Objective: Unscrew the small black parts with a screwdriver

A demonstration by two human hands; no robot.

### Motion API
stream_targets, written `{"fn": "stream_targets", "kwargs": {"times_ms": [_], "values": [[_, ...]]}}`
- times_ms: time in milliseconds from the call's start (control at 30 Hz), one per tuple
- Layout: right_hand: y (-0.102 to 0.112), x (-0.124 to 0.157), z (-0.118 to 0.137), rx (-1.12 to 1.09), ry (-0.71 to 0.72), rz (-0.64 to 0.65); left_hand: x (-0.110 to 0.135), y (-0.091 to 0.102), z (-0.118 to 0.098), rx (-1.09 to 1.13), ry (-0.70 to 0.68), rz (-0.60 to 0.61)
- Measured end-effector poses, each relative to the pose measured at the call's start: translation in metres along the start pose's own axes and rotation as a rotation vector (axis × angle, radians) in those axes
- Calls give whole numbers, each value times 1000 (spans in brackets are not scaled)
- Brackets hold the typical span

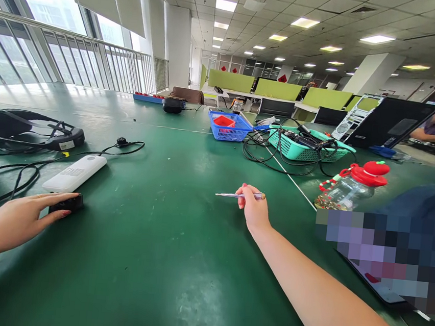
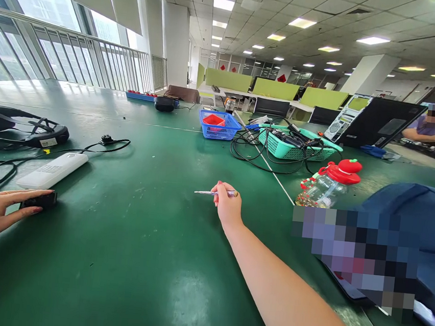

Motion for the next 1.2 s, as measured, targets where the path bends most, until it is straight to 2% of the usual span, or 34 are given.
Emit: {"fn": "stream_targets", "kwargs": {"times_ms": [100, 200, 267, 333, 400, 533, 667, 733, 800, 867, 933, 1067, 1200], "values": [[0, -1, -1, -4, -9, 2, 1, -7, 5, 15, 6, 71], [-1, -1, -1, 11, -8, 9, 0, -5, 8, 18, 20, 76], [-1, 1, 0, 32, 7, 28, -1, 0, 0, -3, 18, 67], [-3, 5, 4, 74, 47, 65, -1, 8, -18, -8, 2, 68], [-7, 12, 10, 129, 123, 117, -1, 15, -50, 45, -59, 89], [-19, 32, 33, 223, 393, 258, -1, 18, -140, 245, -326, 153], [-26, 56, 57, 278, 678, 381, -9, 2, -228, 372, -567, 150], [-25, 67, 67, 287, 828, 390, -16, -11, -260, 413, -614, 140], [-24, 76, 74, 298, 953, 402, -22, -23, -283, 455, -637, 131], [-26, 85, 76, 316, 1043, 445, -25, -32, -295, 501, -653, 149], [-30, 91, 75, 343, 1104, 498, -26, -40, -299, 556, -649, 175], [-38, 95, 68, 419, 1135, 553, -30, -50, -288, 689, -542, 231], [-42, 94, 62, 480, 1167, 532, -31, -53, -282, 770, -465, 275]]}}
Point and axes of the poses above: each hand's wrist, its own x-axis away from the middle knuckle, its own y-axis out of the back of the hand, z = x × y, the point moved 6 cm from there along -x, towards the middle knuckle, and after that the axes turned 12 degrees about -z, right-handed, at the moved point
